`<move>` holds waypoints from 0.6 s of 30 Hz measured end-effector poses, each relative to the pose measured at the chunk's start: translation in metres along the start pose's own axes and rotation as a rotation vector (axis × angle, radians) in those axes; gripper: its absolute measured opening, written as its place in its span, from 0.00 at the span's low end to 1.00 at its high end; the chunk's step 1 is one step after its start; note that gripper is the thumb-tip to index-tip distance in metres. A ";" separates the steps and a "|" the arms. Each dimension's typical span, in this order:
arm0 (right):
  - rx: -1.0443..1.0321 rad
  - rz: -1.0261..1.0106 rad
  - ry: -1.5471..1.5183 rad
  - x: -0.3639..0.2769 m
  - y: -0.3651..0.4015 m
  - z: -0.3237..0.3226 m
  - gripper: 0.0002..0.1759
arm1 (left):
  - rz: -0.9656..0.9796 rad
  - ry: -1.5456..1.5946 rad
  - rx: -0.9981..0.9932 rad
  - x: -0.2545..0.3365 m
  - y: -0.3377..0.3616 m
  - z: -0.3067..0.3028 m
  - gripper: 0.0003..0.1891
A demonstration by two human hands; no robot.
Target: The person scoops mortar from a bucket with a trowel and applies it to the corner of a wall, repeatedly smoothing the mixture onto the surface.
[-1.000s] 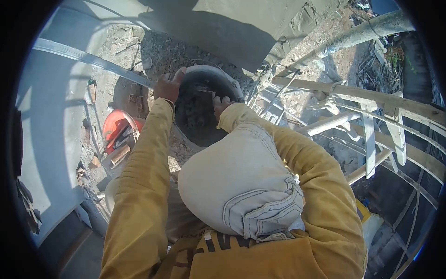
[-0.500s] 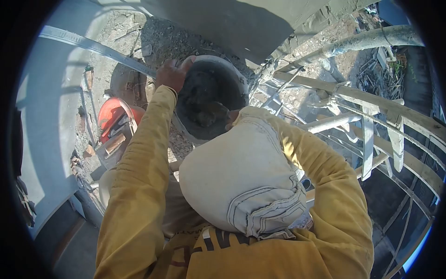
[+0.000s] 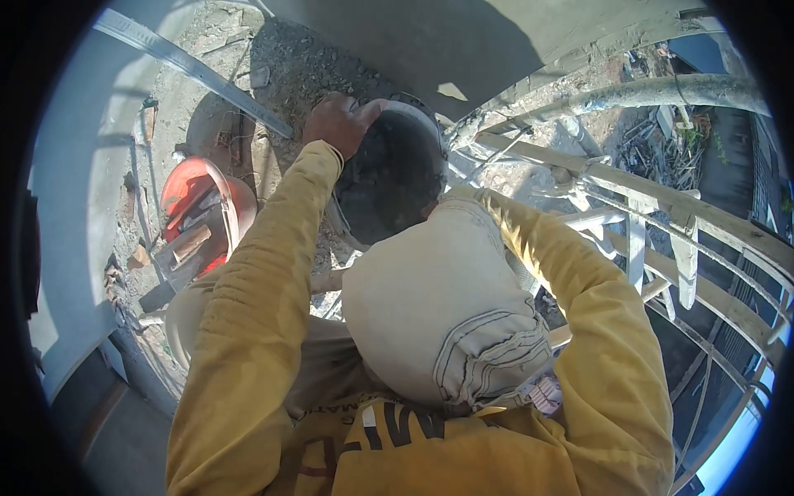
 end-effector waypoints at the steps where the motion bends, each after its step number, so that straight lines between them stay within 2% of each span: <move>1: 0.006 0.040 -0.017 0.001 0.004 -0.002 0.21 | -0.003 -0.006 -0.038 0.003 0.001 0.006 0.36; 4: 0.024 0.163 -0.075 0.010 0.014 -0.033 0.21 | -0.055 -0.033 0.006 0.003 0.000 0.008 0.31; 8: 0.012 0.334 -0.144 0.037 0.037 -0.052 0.21 | -0.080 -0.013 -0.022 -0.003 -0.001 0.012 0.30; 9: 0.118 0.154 -0.090 0.031 0.026 -0.055 0.21 | -0.044 -0.034 -0.016 0.001 -0.001 0.016 0.30; 10: 0.117 0.152 -0.086 0.060 -0.001 -0.047 0.21 | -0.007 -0.057 -0.010 0.003 -0.002 0.021 0.30; 11: 0.380 -0.328 0.188 0.065 -0.030 -0.054 0.20 | -0.009 -0.058 -0.014 -0.004 -0.005 0.029 0.30; 12: 0.635 -0.808 0.461 0.058 -0.018 -0.043 0.19 | 0.068 -0.076 -0.034 -0.006 -0.010 0.041 0.30; 13: 0.275 -0.279 0.299 0.075 -0.018 -0.028 0.22 | 0.146 -0.092 -0.055 -0.004 -0.012 0.050 0.30; 14: 0.277 -0.275 0.295 0.070 -0.013 -0.026 0.22 | 0.148 -0.089 -0.060 0.001 -0.011 0.049 0.30; 15: 0.273 -0.247 0.334 0.027 -0.040 -0.021 0.22 | 0.098 -0.087 -0.048 0.006 -0.010 0.042 0.30; 18: 0.274 -0.163 0.448 0.036 -0.008 -0.044 0.23 | 0.032 -0.087 -0.038 0.010 -0.005 0.029 0.31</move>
Point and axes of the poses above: each hand's wrist, its own y-axis away from the middle knuckle, its own z-axis out of the palm, x = y × z, the point moved 8 cm from there along -y, towards the middle knuckle, and after that the axes turned 8 degrees about y, right-handed, at the moved point
